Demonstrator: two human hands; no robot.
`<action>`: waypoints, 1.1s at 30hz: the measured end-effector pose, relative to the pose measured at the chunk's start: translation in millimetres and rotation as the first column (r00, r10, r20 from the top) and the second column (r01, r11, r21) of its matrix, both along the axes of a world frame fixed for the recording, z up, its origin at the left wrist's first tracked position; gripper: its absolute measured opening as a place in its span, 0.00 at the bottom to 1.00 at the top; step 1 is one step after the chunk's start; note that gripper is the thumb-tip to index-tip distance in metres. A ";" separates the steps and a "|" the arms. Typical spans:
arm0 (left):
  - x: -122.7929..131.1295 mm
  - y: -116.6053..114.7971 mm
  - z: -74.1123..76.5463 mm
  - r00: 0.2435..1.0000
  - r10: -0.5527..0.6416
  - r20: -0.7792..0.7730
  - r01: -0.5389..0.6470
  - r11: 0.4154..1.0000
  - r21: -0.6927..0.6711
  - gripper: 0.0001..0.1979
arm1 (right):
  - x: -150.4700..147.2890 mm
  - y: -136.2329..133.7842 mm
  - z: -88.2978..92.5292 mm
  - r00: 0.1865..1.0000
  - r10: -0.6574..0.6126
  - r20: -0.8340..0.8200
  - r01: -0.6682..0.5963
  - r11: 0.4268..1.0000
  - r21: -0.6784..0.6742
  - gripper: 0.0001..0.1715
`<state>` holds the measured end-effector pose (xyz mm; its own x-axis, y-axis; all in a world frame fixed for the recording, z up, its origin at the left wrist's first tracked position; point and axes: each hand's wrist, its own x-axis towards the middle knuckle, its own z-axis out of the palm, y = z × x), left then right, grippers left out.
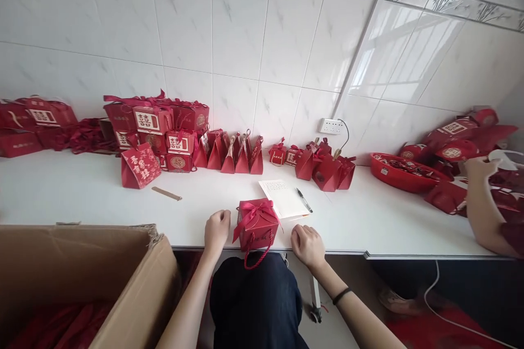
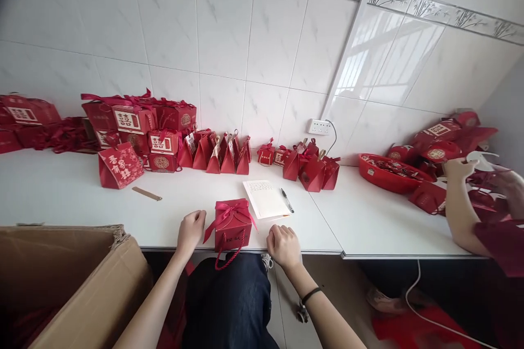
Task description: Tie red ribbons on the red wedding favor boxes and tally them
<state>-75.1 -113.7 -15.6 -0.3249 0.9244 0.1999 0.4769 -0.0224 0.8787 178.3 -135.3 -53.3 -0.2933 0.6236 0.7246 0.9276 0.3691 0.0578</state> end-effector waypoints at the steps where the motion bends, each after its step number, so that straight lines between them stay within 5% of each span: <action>1: 0.4 -1.5 -0.8 1.000 -0.006 0.001 0.006 1.000 -0.002 0.15 | 0.2 -0.4 0.2 1.000 0.007 0.003 -0.007 1.000 0.002 0.15; 17: 10.4 -6.9 -3.7 0.997 -0.031 -0.072 0.023 0.994 -0.105 0.17 | 1.2 -2.4 -2.0 0.995 0.050 -0.081 -0.044 0.996 0.074 0.16; 25: 16.3 -11.4 -3.2 0.997 0.041 -0.059 -0.042 0.999 -0.028 0.16 | 9.9 -1.2 -7.1 0.995 0.081 -0.061 -0.075 0.991 0.108 0.18; 33: 14.1 -14.9 -0.5 0.996 -0.008 -0.085 0.012 0.998 0.055 0.15 | 5.6 -4.1 -5.6 0.992 0.051 -0.115 -0.035 0.990 0.135 0.18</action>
